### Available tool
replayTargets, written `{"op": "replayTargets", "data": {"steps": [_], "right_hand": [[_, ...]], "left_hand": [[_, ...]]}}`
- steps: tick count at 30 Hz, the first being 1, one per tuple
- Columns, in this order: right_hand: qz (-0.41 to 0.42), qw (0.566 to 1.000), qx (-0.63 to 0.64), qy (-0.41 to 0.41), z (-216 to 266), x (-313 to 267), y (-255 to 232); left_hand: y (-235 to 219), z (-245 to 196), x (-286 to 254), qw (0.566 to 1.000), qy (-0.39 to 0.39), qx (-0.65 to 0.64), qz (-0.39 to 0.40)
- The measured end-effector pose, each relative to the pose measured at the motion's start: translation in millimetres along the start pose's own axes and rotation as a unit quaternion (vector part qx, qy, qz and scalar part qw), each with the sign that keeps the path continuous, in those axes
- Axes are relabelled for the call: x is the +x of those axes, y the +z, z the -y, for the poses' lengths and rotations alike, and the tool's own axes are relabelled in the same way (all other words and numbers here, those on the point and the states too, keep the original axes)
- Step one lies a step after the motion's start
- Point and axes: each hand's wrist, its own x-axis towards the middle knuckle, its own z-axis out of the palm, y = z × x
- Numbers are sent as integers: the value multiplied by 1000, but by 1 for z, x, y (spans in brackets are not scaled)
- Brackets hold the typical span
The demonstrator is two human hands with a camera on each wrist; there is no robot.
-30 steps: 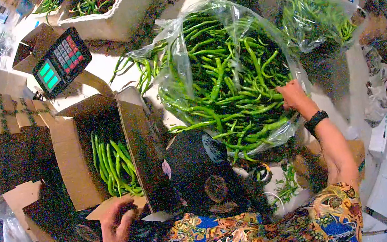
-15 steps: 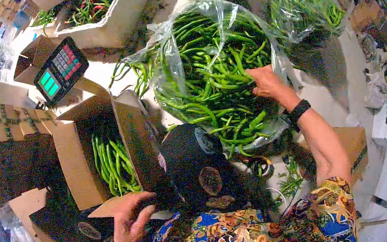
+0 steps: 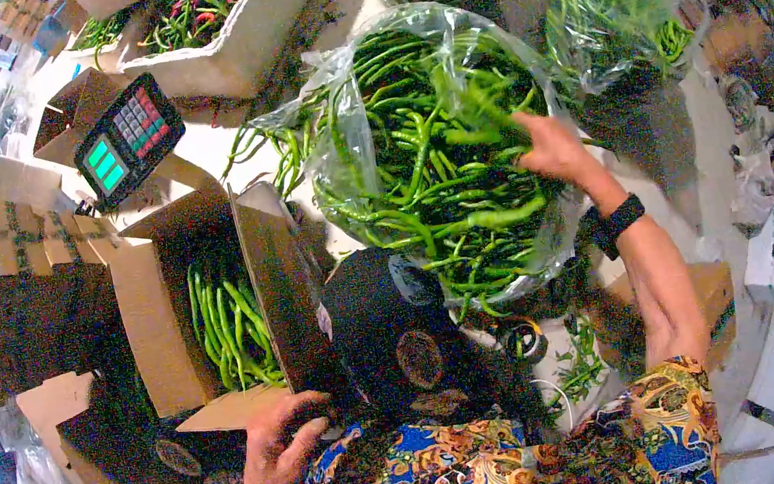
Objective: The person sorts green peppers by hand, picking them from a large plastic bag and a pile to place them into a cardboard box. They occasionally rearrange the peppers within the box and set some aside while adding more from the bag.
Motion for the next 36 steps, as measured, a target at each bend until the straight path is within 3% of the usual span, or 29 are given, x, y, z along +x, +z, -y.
{"op": "replayTargets", "data": {"steps": [1, 3, 4, 5, 7, 8, 9, 12, 13, 15, 17, 19, 21, 23, 24, 26, 27, 29, 31, 33, 34, 36], "right_hand": [[15, 999, -11, -49, 4, -3, 7], [93, 995, -27, -28, 36, -18, 1], [158, 985, -61, 24, 58, -20, -6], [157, 985, -59, 26, 59, -28, -5], [114, 992, -35, -52, 68, -37, -9], [140, 989, -46, -3, 79, -38, -20], [138, 989, -46, -3, 92, -39, -34], [93, 993, 12, 67, 108, -43, -56], [90, 994, 9, 68, 102, -44, -55], [-1, 988, 148, -43, 91, -43, -47], [30, 987, 156, -15, 100, -44, -50], [34, 999, 38, 10, 105, -48, -46], [-44, 988, -26, -142, 56, -54, 4], [114, 993, -24, -18, 51, -48, 21], [115, 993, -24, -18, 60, -49, 23], [-60, 987, -31, -149, 86, -59, 21], [-86, 979, -47, -176, 96, -61, 17], [-94, 977, -88, -169, 137, -68, -5], [-130, 970, -102, -176, 106, -65, 25], [-23, 993, -95, -73, 82, -62, 46], [-19, 993, -104, -57, 83, -69, 51], [-29, 992, -83, -93, 86, -74, 54]], "left_hand": [[1, 0, 2, 1000, 26, 13, 9], [3, 0, 4, 998, 49, 26, 18], [6, -1, 4, 998, 56, 22, 25], [7, -2, 5, 997, 65, 19, 33], [10, -2, 6, 996, 74, 17, 36], [11, -3, 6, 996, 80, 15, 39], [11, -4, 5, 996, 82, 16, 39], [14, -7, 5, 994, 95, 22, 52], [15, -8, 6, 994, 90, 17, 60], [19, -9, 7, 994, 82, 11, 65], [26, -13, 8, 991, 110, -11, 75], [31, -15, 7, 991, 94, -15, 95], [38, -14, 10, 988, 98, -27, 119], [47, -13, 8, 983, 150, -27, 103], [48, -13, 6, 982, 152, -20, 110], [48, -15, 4, 979, 158, -11, 126], [48, -16, 3, 980, 149, -15, 132], [51, -16, 3, 979, 146, -21, 143], [51, -16, 2, 984, 115, -32, 136], [51, -18, -1, 982, 135, -33, 130], [51, -18, -2, 982, 144, -38, 120], [50, -15, -6, 983, 127, -46, 120]]}}
